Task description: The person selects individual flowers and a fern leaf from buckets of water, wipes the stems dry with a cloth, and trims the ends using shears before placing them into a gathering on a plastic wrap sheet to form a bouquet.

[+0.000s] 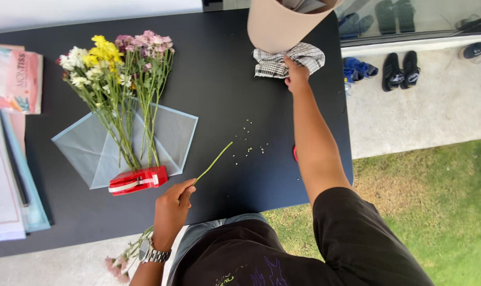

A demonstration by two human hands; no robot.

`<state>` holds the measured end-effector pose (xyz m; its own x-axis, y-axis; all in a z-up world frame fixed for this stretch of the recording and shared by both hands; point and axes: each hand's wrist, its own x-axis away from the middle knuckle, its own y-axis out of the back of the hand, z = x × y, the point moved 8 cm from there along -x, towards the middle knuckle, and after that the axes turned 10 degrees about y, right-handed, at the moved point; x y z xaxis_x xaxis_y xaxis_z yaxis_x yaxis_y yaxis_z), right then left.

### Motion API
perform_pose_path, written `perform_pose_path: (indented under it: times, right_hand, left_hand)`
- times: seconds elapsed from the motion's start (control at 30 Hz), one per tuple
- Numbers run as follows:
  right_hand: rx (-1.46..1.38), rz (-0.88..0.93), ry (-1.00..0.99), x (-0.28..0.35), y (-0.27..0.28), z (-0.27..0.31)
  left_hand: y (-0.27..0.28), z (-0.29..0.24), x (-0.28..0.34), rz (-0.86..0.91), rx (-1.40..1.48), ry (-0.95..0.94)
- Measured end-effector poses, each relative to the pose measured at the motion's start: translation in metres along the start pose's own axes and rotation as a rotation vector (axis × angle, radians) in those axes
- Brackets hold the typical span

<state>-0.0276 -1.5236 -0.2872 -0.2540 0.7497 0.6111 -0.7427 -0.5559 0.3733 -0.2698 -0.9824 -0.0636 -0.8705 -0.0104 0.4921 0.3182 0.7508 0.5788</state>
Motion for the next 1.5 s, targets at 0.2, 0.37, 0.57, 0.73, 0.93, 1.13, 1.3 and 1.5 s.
perform_pose_path:
  times: [0.2, 0.37, 0.57, 0.73, 0.93, 1.13, 1.3, 1.5]
  right_hand:
    - [-0.185, 0.334, 0.312, 0.119, 0.043, -0.016]
    - [-0.637, 0.434, 0.281, 0.192, 0.097, -0.119]
    - [-0.878, 0.742, 0.014, 0.197, 0.092, -0.326]
    - [-0.788, 0.833, -0.015, 0.567, 0.082, -0.145]
    - [-0.863, 0.739, 0.096, 0.558, 0.065, -0.209]
    - [-0.746, 0.618, 0.011, 0.591, 0.082, -0.212]
    - [-0.742, 0.632, 0.003, 0.687, 0.097, -0.152]
    - [-0.985, 0.959, -0.082, 0.632, 0.053, -0.203]
  left_hand:
    - [0.004, -0.005, 0.003, -0.022, 0.016, -0.100]
    - [0.015, -0.021, 0.013, -0.046, 0.133, -0.249]
    - [0.025, -0.036, 0.049, -0.014, 0.505, -0.342]
    - [-0.031, 0.057, 0.045, 0.060, 0.681, -0.091]
    - [0.007, 0.095, 0.082, -0.096, 0.527, -0.042]
    - [0.020, 0.138, 0.110, 0.043, 0.502, 0.238]
    - [0.068, 0.136, 0.159, -0.043, 0.772, -0.044]
    - [0.041, 0.188, 0.152, 0.028, 0.665, -0.009]
